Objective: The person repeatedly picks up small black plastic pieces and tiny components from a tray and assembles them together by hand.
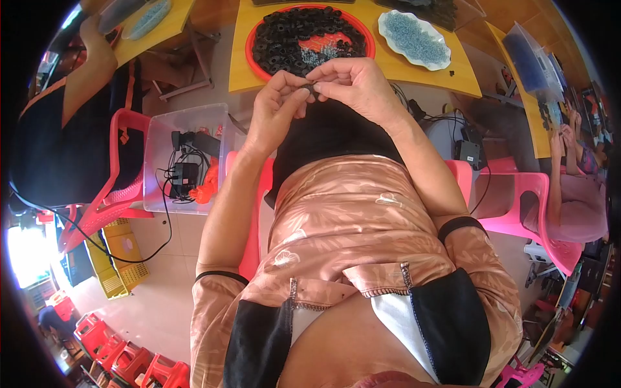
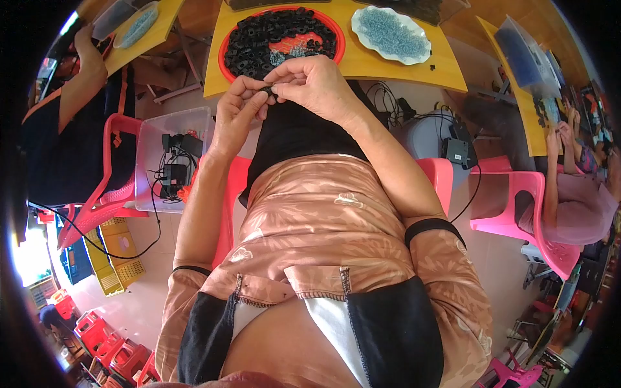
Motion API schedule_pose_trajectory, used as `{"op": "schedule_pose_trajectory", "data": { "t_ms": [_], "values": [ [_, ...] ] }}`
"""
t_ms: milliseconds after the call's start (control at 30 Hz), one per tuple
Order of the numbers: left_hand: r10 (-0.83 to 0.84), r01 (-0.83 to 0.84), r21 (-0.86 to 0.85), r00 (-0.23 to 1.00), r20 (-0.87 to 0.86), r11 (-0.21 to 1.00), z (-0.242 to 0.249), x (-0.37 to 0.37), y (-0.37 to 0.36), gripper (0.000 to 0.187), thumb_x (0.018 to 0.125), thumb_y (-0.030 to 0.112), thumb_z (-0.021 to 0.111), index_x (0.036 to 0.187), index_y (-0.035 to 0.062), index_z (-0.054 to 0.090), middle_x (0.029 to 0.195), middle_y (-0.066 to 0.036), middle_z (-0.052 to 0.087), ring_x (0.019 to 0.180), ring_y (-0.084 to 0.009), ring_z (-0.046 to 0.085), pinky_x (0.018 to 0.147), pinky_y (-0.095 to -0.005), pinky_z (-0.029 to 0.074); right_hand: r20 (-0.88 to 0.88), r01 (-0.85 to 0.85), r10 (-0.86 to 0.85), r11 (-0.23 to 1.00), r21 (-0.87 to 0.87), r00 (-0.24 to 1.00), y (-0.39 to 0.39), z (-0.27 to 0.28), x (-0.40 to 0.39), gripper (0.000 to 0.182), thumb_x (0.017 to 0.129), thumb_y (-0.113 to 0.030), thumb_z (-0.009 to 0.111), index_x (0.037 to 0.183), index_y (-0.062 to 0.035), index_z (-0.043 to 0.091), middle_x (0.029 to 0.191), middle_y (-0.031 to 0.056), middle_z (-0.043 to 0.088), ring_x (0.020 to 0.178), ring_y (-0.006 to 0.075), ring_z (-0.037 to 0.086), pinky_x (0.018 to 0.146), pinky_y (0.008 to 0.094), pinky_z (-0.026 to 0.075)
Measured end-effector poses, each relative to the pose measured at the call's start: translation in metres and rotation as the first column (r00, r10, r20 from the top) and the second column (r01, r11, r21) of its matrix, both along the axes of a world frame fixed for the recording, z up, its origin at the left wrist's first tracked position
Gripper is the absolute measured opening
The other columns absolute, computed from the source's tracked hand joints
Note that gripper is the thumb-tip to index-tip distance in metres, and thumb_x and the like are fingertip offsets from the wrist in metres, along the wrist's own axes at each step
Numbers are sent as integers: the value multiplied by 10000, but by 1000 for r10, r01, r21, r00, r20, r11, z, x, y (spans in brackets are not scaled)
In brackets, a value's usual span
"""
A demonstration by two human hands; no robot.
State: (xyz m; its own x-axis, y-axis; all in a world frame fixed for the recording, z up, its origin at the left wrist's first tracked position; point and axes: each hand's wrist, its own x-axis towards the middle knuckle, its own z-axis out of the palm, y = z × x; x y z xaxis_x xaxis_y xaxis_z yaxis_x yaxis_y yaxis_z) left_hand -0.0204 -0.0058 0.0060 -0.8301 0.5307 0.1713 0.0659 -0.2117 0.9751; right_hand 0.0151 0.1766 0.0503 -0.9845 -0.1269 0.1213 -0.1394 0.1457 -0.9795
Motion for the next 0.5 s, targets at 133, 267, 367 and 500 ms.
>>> {"op": "schedule_pose_trajectory", "data": {
  "t_ms": [133, 267, 367, 500],
  "values": [
    [12, -11, 33, 1000, -15, 999, -5, 0, 2, 56, 921, 42, 533, 970, 16, 537, 790, -29, 593, 647, -49, 487, 581, -189, 407, 7, -47, 48, 989, -139, 999, 2, -7, -4, 176, 800, 19, 634, 973, 30, 663, 805, 78, 687, 712, 104, 650, 689, 225, 524],
    [60, -63, -99, 998, -34, 993, -6, 1, 1, 65, 925, 38, 524, 984, 11, 525, 781, -29, 584, 633, -51, 476, 570, -190, 401, -15, -36, 35, 998, -56, 999, -1, -18, -9, 172, 801, 22, 629, 970, 40, 657, 787, 71, 680, 696, 101, 644, 683, 218, 521],
    [49, -50, -33, 999, -19, 998, -9, 1, 2, 69, 930, 43, 522, 990, 10, 524, 782, -33, 585, 629, -54, 475, 571, -192, 400, -25, -26, 25, 999, -35, 999, -2, -13, -5, 157, 808, 6, 643, 959, 48, 656, 782, 75, 678, 698, 111, 651, 681, 222, 525],
    [-17, 17, 34, 1000, 8, 999, 0, 7, 5, 82, 940, 59, 519, 1010, 16, 525, 797, -34, 590, 646, -57, 483, 591, -193, 403, 163, -71, 106, 976, -208, 981, 14, -5, -4, 204, 804, -53, 696, 979, 44, 657, 807, 89, 684, 707, 126, 661, 680, 227, 539]
  ]
}}
